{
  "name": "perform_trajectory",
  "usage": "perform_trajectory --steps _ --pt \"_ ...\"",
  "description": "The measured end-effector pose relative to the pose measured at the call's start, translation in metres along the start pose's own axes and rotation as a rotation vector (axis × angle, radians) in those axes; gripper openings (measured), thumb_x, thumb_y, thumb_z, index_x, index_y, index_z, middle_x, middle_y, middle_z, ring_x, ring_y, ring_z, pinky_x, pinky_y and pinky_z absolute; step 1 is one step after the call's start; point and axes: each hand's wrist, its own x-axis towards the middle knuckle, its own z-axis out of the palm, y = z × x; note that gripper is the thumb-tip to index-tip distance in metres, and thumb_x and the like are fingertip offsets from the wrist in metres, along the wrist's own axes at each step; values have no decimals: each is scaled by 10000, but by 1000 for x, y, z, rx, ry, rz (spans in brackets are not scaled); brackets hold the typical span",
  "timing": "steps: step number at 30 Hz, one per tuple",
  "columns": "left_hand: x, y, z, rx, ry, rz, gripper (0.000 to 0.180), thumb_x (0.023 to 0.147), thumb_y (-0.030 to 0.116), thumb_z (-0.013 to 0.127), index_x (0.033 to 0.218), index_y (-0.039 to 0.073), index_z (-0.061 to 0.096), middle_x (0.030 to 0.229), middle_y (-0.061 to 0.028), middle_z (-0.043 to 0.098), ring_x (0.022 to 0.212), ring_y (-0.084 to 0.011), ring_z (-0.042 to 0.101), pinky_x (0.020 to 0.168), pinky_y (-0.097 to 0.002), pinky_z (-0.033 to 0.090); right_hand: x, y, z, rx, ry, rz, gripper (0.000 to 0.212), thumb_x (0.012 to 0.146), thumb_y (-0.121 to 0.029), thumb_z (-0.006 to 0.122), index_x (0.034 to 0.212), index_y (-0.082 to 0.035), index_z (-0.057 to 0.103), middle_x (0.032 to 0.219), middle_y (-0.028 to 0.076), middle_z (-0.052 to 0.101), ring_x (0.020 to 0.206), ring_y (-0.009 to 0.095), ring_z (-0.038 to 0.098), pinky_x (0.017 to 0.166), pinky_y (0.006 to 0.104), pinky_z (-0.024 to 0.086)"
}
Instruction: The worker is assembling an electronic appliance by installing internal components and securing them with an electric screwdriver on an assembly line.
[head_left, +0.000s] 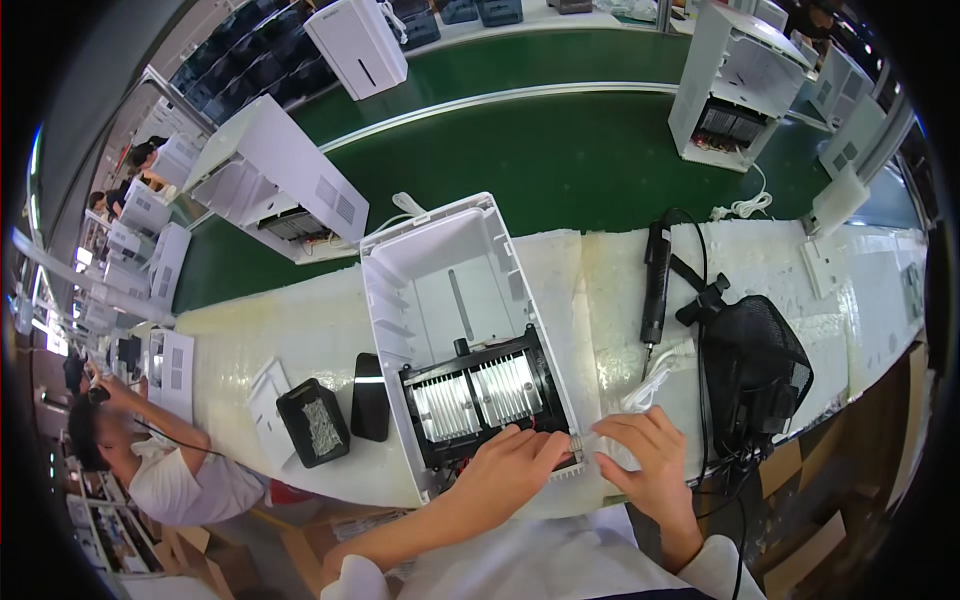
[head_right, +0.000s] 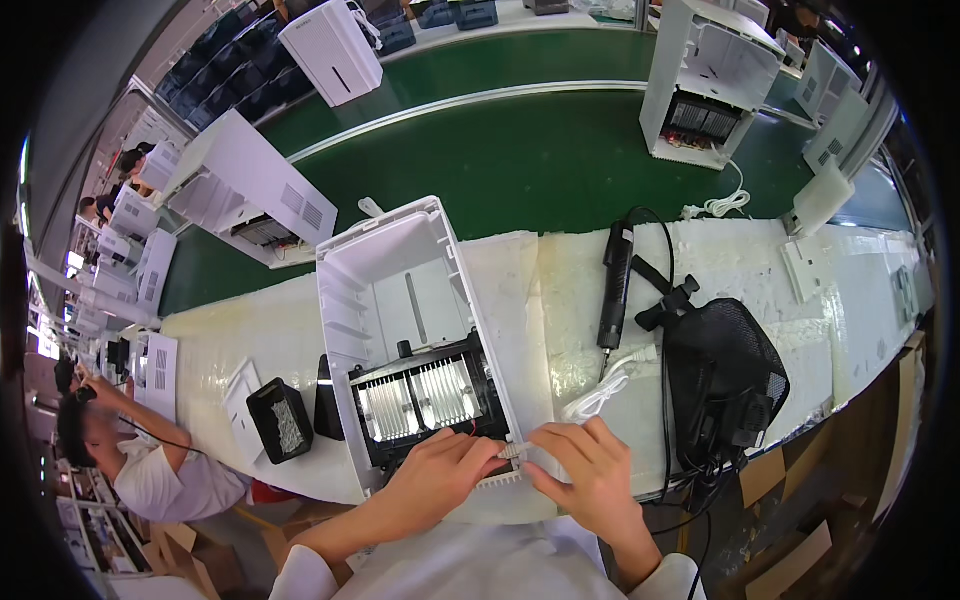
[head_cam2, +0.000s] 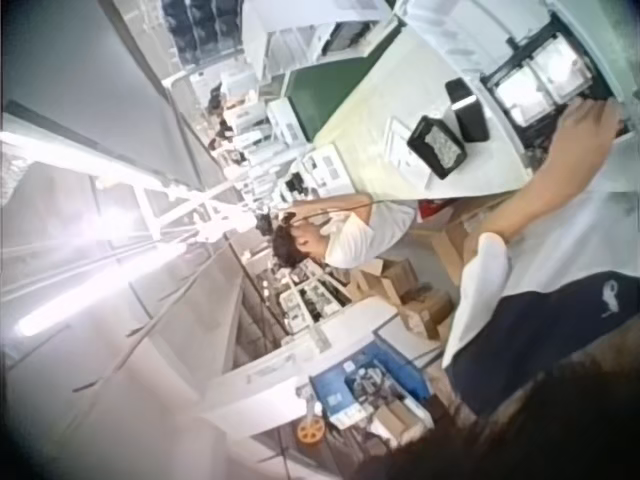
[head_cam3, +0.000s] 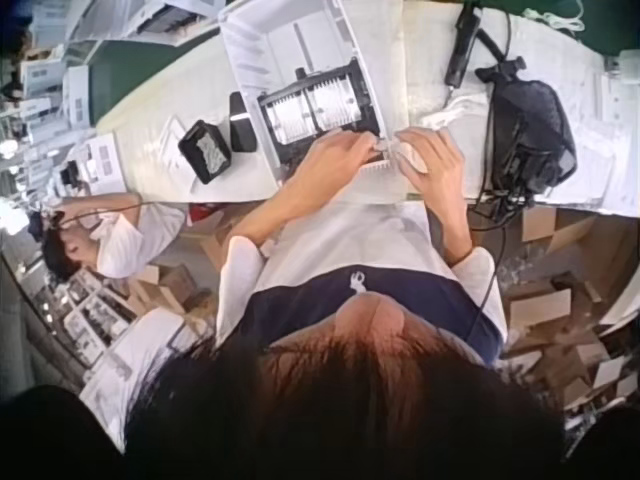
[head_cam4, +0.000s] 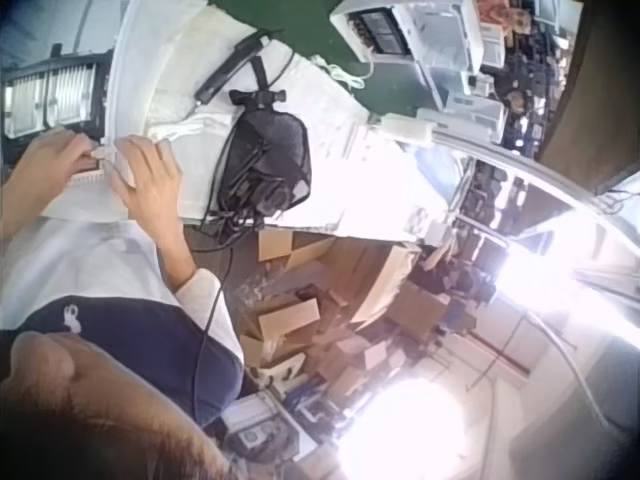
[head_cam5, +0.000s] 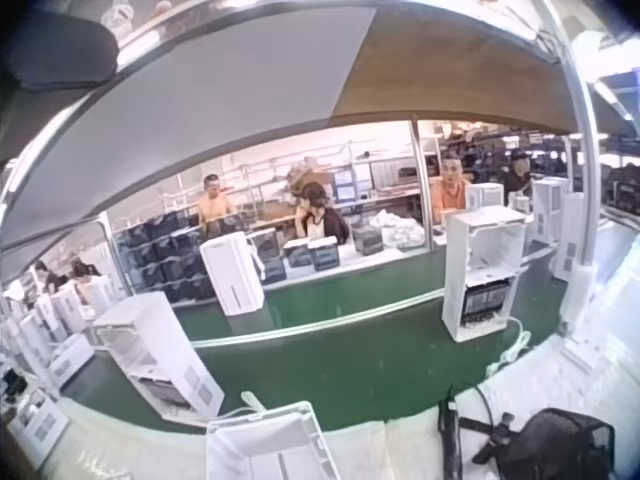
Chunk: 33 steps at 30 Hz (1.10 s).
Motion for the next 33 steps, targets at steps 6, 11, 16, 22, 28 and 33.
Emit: perform_trajectory --steps 6,11,16,22,28,33 --pt "-6 0 6 224 69 110 220 894 185 662 1044 27 626 937 -63 680 745 -170 606 670 -277 439 5 16 14 41 -165 63 254 665 -33 814 848 -58 640 819 57 607 762 183 503 675 313 404" --pt "-14 17 5 396 53 82 434 883 282 681 1197 -11 615 1110 -62 672 734 -120 567 671 -266 415 -8 33 25 453 -163 465 311 718 2 793 912 -69 560 849 -13 535 777 85 448 695 239 349" --pt "-17 16 7 595 17 129 433 886 259 653 1218 -14 603 1141 -70 652 709 -95 542 659 -259 386 -8 36 29 563 -204 528 324 743 27 761 925 -85 517 852 -20 530 787 61 435 705 223 345" --pt "-21 9 5 635 -30 174 343 854 178 617 1170 45 624 1105 -63 641 739 -98 561 690 -271 404 -8 39 39 879 -198 683 327 757 5 757 926 -99 498 836 -21 522 753 51 445 618 191 357" --pt "-38 0 7 176 206 135 327 832 154 662 1145 62 644 1133 -68 637 798 -179 580 738 -304 418 -15 43 36 609 -194 580 217 772 24 711 867 -57 533 796 -8 551 686 55 440 593 198 378" --pt "-92 -37 -60 113 593 -16 157 829 89 666 984 83 689 1033 -49 680 805 -233 605 770 -358 444 -23 46 36 456 -18 354 74 880 -39 604 827 -20 556 780 39 557 663 88 475 557 220 363"
